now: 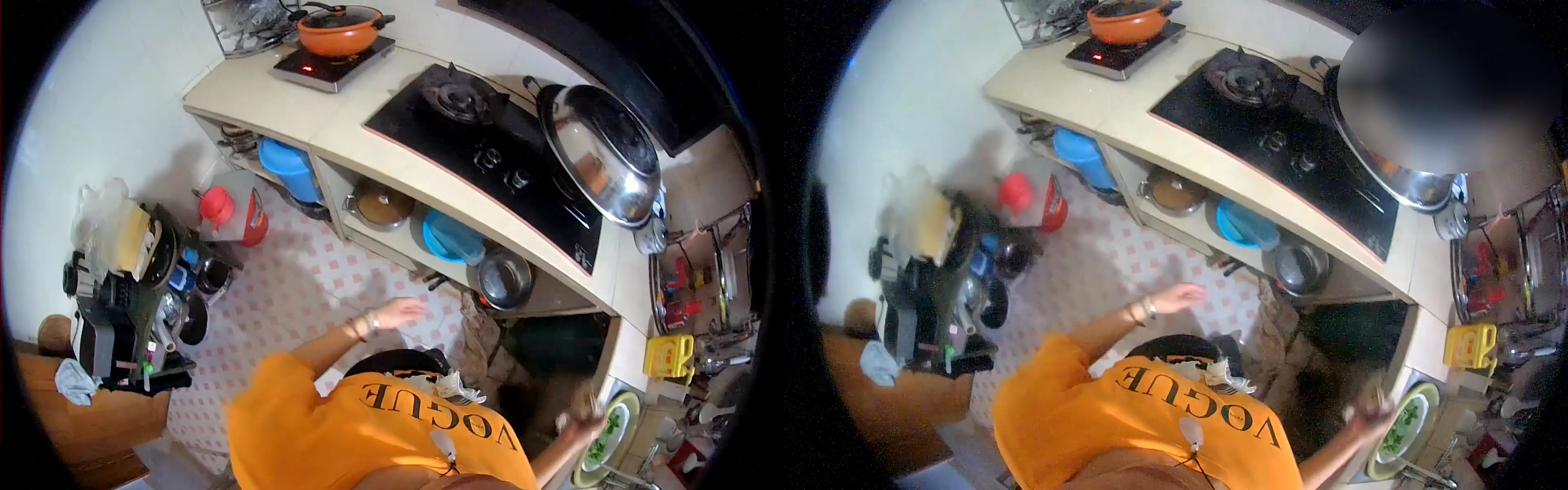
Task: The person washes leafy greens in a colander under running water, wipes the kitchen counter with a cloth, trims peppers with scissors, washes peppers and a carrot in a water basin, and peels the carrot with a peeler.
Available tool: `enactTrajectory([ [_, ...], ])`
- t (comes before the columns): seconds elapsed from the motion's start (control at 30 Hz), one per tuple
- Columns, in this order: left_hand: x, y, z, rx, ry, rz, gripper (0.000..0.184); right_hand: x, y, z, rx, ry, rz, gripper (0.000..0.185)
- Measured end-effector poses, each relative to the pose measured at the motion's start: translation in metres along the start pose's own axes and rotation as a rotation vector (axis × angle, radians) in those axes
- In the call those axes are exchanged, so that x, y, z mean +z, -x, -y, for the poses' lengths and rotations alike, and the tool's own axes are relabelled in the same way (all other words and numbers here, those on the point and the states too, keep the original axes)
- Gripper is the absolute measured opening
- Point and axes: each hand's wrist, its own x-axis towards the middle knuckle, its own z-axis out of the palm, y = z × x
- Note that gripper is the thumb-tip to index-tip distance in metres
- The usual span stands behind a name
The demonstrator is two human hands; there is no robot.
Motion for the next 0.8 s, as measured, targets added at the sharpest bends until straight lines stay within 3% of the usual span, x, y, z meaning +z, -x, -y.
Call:
enactTrajectory([
  [0.03, 0.0, -0.009, -0.045, -0.03, -0.034, 0.104, 0.04, 0.086, -0.022, -0.04, -0.04, 0.037, -0.472, 0.028],
  [0.13, 0.003, -0.029, -0.125, -0.013, 0.399, 0.156, 0.052, 0.177, -0.086, -0.128, 0.175, -0.023, -0.063, 0.031],
  [0.2, -0.011, -0.046, -0.147, 0.059, 0.636, 0.124, 0.05, 0.259, -0.109, -0.177, 0.305, -0.043, -0.072, 0.032],
  [0.23, -0.029, -0.056, -0.149, 0.063, 0.629, 0.121, 0.05, 0.289, -0.121, -0.198, 0.378, -0.017, 0.081, 0.032],
  [0.27, -0.045, -0.064, -0.149, 0.174, 0.736, 0.09, 0.048, 0.307, -0.135, -0.218, 0.398, 0.098, 0.3, 0.03],
  [0.3, -0.064, -0.069, -0.154, 0.286, 0.832, 0.057, 0.046, 0.314, -0.157, -0.239, 0.264, 0.631, 0.576, 0.023],
  [0.33, -0.085, -0.065, -0.179, 0.321, 0.729, -0.046, 0.043, 0.353, -0.162, -0.261, 0.066, 0.728, 0.558, 0.015],
  [0.4, -0.123, -0.052, -0.227, 0.344, 0.379, -0.236, 0.045, 0.417, -0.181, -0.269, 0.315, 0.629, 0.675, 0.012],
  [0.43, -0.146, -0.057, -0.239, 0.416, 0.202, -0.243, 0.048, 0.437, -0.2, -0.281, 0.282, 0.715, 0.777, 0.012],
  [0.5, -0.177, -0.056, -0.253, 0.447, 0.127, -0.365, 0.058, 0.479, -0.235, -0.311, 0.303, 0.707, 0.932, 0.012],
  [0.53, -0.194, -0.058, -0.253, 0.462, 0.114, -0.413, 0.063, 0.502, -0.254, -0.323, 0.449, 0.728, 0.947, 0.011],
  [0.57, -0.217, -0.055, -0.251, 0.531, -0.308, -0.652, 0.063, 0.525, -0.277, -0.335, 0.436, 0.771, 0.966, 0.01],
  [0.6, -0.236, -0.046, -0.252, 0.474, -0.458, -0.808, 0.059, 0.55, -0.301, -0.347, 0.421, 0.815, 0.984, 0.009],
  [0.67, -0.288, -0.031, -0.234, 0.376, -0.684, -1.055, 0.053, 0.605, -0.365, -0.365, 0.251, 0.85, 0.902, 0.012],
  [0.7, -0.32, -0.026, -0.206, 0.322, -0.753, -1.141, 0.051, 0.625, -0.414, -0.388, -0.096, 0.912, 0.849, 0.022],
  [0.73, -0.346, -0.018, -0.18, 0.297, -0.76, -1.18, 0.048, 0.66, -0.447, -0.387, -0.18, 0.867, 0.834, 0.033],
  [0.8, -0.398, -0.016, -0.163, 0.294, -0.875, -1.23, 0.044, 0.73, -0.532, -0.384, -0.832, 1.237, 0.594, 0.037],
])
